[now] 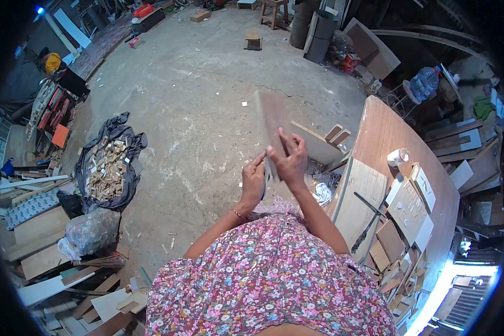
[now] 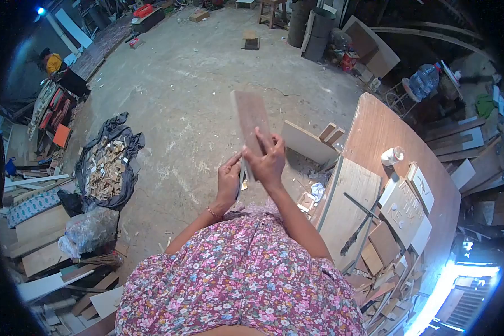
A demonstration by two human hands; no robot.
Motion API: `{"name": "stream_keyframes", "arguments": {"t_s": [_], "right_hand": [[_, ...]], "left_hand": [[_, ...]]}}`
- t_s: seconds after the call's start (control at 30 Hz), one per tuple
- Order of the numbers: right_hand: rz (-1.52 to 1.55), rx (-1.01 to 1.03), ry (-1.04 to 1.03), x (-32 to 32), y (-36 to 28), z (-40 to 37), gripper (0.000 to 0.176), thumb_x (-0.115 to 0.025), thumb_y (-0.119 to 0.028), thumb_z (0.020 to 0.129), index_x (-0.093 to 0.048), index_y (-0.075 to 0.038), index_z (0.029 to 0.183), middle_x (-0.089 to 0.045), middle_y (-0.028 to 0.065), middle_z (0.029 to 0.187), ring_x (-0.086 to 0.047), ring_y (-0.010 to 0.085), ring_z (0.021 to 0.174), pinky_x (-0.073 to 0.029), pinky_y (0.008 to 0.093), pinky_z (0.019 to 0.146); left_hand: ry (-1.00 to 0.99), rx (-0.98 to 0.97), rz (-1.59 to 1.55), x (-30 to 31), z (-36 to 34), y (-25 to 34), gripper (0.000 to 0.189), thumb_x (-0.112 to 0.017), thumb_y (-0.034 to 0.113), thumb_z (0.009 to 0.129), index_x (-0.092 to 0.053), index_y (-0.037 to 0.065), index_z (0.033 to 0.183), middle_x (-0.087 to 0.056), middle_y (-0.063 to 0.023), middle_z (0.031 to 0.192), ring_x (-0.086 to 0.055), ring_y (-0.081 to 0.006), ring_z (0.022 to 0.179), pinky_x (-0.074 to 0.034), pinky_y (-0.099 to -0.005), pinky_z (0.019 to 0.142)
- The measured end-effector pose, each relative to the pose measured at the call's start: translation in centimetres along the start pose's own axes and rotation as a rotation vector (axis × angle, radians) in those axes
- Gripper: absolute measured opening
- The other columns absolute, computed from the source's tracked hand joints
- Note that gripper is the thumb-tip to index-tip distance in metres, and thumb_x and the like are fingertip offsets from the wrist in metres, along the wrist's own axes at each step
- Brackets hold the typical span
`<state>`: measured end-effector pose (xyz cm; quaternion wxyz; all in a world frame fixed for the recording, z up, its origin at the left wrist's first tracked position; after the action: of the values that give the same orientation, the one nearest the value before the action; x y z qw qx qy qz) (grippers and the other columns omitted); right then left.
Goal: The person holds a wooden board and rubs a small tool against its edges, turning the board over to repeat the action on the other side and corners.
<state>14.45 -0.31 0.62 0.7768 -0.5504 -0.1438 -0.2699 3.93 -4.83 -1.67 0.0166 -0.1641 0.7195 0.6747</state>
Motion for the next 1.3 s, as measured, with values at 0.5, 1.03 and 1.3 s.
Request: {"name": "stream_keyframes", "arguments": {"t_s": [0.5, 1.03, 1.3], "right_hand": [[0.095, -0.137, -0.025, -0.1, -0.1, 0.6, 0.055, -0.07, -0.036, 0.062, -0.058, -0.014, 0.111, -0.044, 0.0168, 0.101, -0.047, 0.0289, 0.095, -0.04, 0.0361, 0.083], [0.102, -0.113, -0.044, 0.1, -0.7, -1.5, 0.054, -0.069, -0.036, 0.064, -0.057, -0.012, 0.111, -0.044, 0.0155, 0.1, -0.048, 0.0273, 0.093, -0.041, 0.0338, 0.082], [0.046, -0.146, 0.026, 0.5, 0.8, 1.7, 0.055, -0.069, -0.036, 0.063, -0.057, -0.012, 0.111, -0.044, 0.0159, 0.1, -0.047, 0.0278, 0.095, -0.04, 0.0344, 0.082]], "left_hand": [[0.067, -0.081, 0.093, -0.9, -0.4, 0.6, 0.024, -0.04, 0.003, 0.087, -0.054, -0.008, 0.104, -0.058, -0.0014, 0.079, -0.046, -0.002, 0.058, -0.037, -0.0167, 0.048], [-0.037, 0.013, -0.153, -0.9, 0.3, 0.6, 0.027, -0.042, 0.008, 0.089, -0.049, -0.007, 0.111, -0.059, -0.0021, 0.081, -0.052, -0.0034, 0.064, -0.042, -0.0167, 0.053], [-0.069, 0.012, 0.056, -1.1, -1.0, -0.2, 0.025, -0.042, 0.008, 0.089, -0.051, -0.005, 0.109, -0.061, -0.0037, 0.08, -0.055, -0.004, 0.065, -0.046, -0.0186, 0.053]]}}
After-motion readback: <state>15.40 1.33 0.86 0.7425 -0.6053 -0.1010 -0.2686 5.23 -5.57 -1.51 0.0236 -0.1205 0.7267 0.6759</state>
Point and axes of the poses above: each hand's wrist, its own z-axis towards the middle knuckle, its own x-axis out of the back of the hand, y = z × x, the point moved 1 cm from there along z, towards the middle knuckle
